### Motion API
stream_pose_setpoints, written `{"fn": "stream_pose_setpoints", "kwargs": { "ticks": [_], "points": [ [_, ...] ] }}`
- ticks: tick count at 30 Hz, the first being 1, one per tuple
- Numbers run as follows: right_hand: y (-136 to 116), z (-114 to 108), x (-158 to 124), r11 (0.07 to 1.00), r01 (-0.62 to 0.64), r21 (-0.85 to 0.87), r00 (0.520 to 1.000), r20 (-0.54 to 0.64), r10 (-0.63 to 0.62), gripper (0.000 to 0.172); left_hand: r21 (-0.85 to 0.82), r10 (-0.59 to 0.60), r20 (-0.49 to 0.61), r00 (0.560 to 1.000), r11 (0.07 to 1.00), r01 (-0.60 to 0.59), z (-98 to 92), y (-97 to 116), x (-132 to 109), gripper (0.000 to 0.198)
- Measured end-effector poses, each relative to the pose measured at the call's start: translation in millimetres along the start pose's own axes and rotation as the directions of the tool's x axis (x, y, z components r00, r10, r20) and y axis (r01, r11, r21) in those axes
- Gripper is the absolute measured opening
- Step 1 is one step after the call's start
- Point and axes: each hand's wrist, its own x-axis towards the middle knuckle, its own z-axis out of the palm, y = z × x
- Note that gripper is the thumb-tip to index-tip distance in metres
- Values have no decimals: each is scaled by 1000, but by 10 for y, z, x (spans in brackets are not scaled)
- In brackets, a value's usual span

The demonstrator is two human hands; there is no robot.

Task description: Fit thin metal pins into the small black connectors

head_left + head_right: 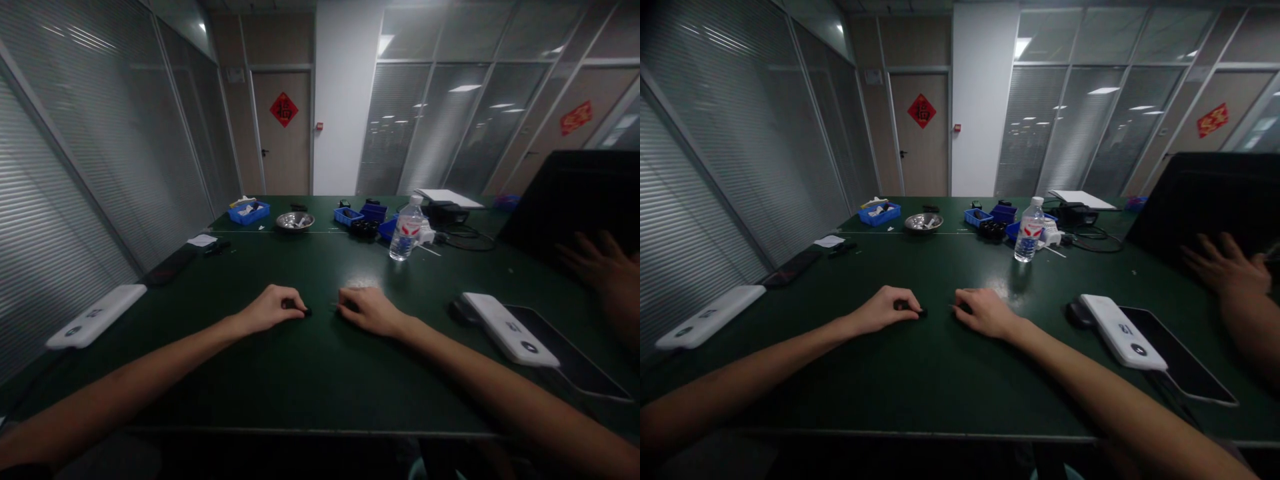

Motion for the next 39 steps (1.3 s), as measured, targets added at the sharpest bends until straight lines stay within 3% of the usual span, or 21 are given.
{"fn": "stream_pose_setpoints", "kwargs": {
  "ticks": [2, 5, 20, 29, 39],
  "points": [
    [-73, 23, -1, 999, 26, 21, 1000, -2, -26, 13, -26, 64, 13, 998, 998, -64, 206, 165, 46, 18],
    [-131, 45, -8, 999, 32, 37, 999, -6, -32, 11, -1, 78, 0, 997, 997, -78, 328, 257, 72, 19],
    [-166, 40, -57, 994, 66, -93, 988, -133, -78, 14, 110, 35, -100, 994, 994, -24, 325, 254, 47, 37],
    [-230, 75, -66, 995, 74, -62, 984, -158, -83, 14, 194, 122, -53, 991, 975, -109, 308, 218, 60, 18],
    [-272, 69, -58, 992, 126, 18, 984, -129, -123, 15, 147, 177, -25, 984, 974, -171, 299, 224, 61, 20]
  ]
}}
